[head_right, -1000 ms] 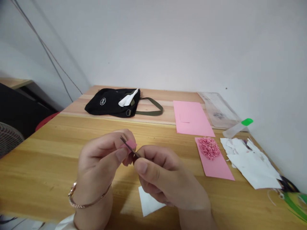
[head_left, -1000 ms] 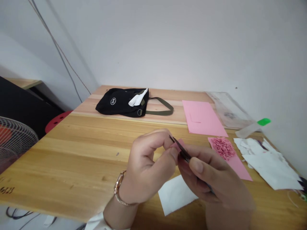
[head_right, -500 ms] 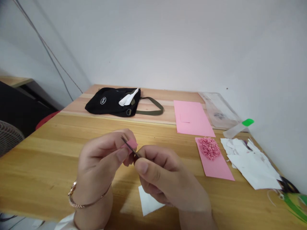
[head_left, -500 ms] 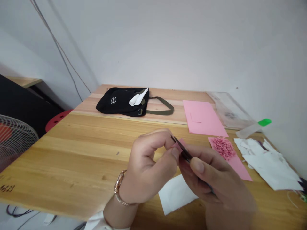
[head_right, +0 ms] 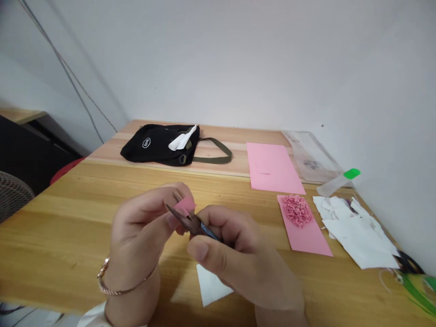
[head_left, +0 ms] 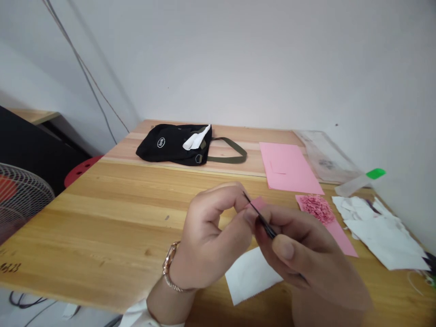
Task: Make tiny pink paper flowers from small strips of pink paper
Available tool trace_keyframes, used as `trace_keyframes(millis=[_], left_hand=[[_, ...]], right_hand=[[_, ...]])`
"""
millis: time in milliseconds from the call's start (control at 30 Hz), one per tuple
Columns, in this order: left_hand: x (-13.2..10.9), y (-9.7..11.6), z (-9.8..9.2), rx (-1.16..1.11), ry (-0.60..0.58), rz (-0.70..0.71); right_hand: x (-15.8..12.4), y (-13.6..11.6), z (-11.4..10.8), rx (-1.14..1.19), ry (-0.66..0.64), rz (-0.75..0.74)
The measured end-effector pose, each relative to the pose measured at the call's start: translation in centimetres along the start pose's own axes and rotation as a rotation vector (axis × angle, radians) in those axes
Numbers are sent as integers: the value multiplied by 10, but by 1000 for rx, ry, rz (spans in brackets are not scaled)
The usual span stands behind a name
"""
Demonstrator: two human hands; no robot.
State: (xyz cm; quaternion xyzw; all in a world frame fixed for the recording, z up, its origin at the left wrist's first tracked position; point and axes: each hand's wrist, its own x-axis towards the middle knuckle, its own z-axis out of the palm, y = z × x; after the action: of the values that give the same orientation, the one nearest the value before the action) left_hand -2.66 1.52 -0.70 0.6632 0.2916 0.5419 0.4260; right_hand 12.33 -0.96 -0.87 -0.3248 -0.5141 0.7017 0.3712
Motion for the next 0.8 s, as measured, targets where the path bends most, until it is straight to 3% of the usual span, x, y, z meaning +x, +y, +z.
trace_keyframes(millis=[167, 500, 800], left_hand=[[1, 3, -1, 30, -36, 27], [2, 4, -3, -71, -60, -27], [5, 3, -4, -95, -69, -52]], right_hand=[[-2, 3, 1, -24, 79, -14], [5, 3, -7, 100, -114, -91], [6, 5, -8, 155, -121, -63]])
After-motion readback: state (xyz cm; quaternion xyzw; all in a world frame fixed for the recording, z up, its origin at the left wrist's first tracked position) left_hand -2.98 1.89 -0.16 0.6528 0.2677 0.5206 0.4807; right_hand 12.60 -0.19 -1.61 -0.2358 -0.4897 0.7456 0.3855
